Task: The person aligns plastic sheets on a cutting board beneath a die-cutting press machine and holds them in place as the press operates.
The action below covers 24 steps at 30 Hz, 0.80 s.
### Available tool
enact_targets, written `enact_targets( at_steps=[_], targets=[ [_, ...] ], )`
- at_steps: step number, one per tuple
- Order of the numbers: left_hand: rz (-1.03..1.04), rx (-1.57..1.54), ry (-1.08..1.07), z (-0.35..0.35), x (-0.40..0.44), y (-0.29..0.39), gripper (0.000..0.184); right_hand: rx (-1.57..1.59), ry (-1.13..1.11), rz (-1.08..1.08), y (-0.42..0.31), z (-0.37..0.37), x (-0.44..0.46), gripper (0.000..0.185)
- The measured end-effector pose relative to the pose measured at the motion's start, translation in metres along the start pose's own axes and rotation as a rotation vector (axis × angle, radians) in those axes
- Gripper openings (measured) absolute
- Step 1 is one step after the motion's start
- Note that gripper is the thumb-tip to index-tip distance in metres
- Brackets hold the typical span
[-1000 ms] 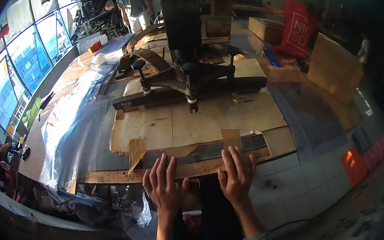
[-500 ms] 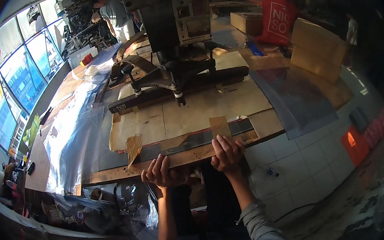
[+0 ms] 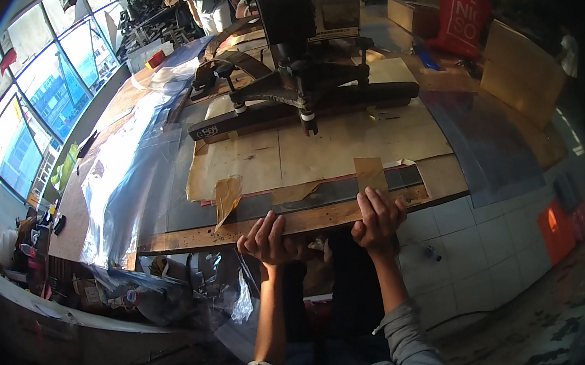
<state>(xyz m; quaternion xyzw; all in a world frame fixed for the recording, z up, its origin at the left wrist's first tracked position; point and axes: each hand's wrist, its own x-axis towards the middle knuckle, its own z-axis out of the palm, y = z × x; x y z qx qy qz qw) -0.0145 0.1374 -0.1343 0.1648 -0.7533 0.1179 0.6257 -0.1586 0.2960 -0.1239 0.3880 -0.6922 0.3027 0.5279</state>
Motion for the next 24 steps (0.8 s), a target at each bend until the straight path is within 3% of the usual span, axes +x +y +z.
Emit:
enact_targets(
  at_steps=[24],
  targets=[
    [-0.034,-0.008,-0.032,-0.0029,0.0007,0.0037,0.034,0.003,-0.012,0.029,-0.0012,0.0016,-0.0032,0.047]
  ],
)
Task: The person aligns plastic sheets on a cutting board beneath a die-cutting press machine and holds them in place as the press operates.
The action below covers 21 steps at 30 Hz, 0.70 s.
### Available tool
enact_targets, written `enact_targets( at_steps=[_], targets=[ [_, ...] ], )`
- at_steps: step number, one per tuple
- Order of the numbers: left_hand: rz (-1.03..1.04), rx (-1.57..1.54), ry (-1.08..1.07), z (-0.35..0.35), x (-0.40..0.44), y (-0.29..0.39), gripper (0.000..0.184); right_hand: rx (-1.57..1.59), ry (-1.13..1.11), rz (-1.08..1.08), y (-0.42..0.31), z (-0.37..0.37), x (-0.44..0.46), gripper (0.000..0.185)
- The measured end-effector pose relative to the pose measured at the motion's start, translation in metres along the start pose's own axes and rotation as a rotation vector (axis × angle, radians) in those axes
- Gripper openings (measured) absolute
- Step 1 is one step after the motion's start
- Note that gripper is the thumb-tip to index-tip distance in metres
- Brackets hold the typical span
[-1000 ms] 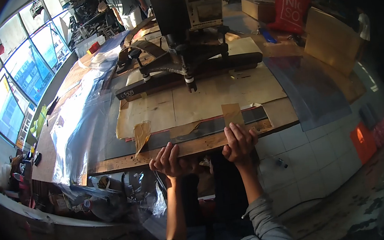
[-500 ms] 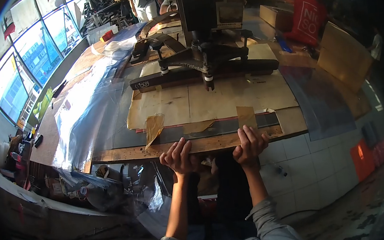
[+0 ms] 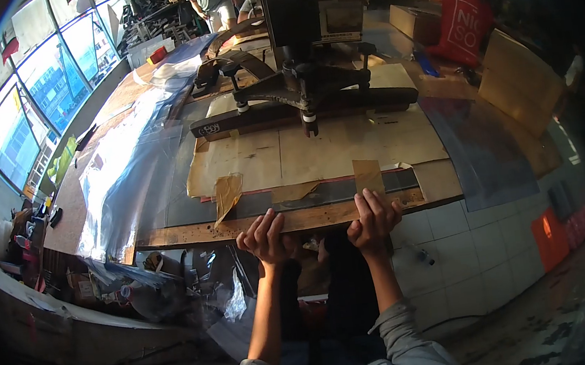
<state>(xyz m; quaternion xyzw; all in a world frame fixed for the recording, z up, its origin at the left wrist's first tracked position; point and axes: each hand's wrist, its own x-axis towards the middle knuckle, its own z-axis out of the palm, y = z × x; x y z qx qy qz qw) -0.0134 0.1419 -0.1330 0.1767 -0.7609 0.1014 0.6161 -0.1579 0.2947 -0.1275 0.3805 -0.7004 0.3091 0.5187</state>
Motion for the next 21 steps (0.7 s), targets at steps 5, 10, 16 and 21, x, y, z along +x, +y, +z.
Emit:
enact_targets(
  at_steps=[5,10,16,21],
  targets=[
    [0.003,0.003,-0.003,-0.0009,0.0000,-0.0005,0.033,0.000,-0.016,0.006,-0.0009,-0.0027,0.0009,0.047],
    [-0.002,-0.005,-0.006,-0.0009,-0.0002,-0.0003,0.033,-0.001,-0.008,0.007,-0.0015,-0.0018,0.0014,0.048],
    [0.003,0.001,0.003,-0.0003,-0.0013,-0.0003,0.033,0.007,-0.001,0.001,-0.0008,-0.0016,0.0015,0.047],
    [-0.002,-0.002,-0.005,-0.0002,-0.0018,-0.0003,0.033,-0.001,-0.009,0.003,-0.0006,-0.0019,0.0006,0.047]
  ],
)
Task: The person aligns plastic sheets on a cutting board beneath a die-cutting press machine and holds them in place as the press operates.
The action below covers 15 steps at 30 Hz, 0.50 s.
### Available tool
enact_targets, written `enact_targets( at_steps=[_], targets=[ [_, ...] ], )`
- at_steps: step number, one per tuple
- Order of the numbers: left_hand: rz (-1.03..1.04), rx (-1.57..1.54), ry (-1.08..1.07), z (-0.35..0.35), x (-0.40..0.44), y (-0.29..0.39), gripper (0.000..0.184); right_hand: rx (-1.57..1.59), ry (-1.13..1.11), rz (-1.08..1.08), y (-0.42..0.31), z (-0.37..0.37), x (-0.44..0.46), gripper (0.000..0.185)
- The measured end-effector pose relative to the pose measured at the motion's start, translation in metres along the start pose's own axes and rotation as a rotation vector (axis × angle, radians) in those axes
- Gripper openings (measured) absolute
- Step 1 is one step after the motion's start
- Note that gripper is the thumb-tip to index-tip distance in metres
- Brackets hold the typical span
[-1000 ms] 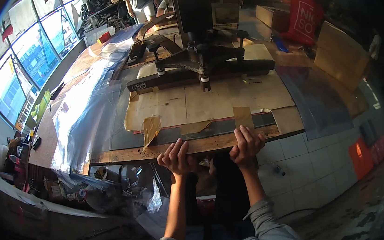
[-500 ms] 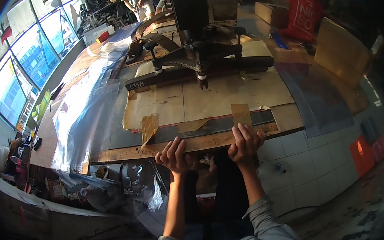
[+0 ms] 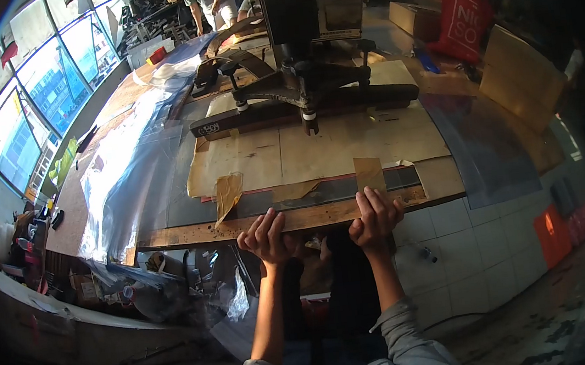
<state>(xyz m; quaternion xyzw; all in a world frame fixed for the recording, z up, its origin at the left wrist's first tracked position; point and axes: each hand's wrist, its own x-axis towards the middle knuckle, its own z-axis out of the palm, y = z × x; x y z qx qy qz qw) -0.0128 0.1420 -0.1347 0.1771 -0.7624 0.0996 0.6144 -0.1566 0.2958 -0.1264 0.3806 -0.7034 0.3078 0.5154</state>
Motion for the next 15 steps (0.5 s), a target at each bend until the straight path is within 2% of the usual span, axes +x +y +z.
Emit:
enact_targets(
  at_steps=[9,15],
  targets=[
    [-0.003,-0.008,-0.001,-0.002,0.004,0.001,0.032,0.005,-0.018,-0.004,0.000,-0.002,0.002,0.046],
    [0.017,0.003,-0.029,-0.002,0.000,-0.001,0.038,0.063,-0.119,0.032,-0.003,-0.015,0.008,0.046]
  ],
)
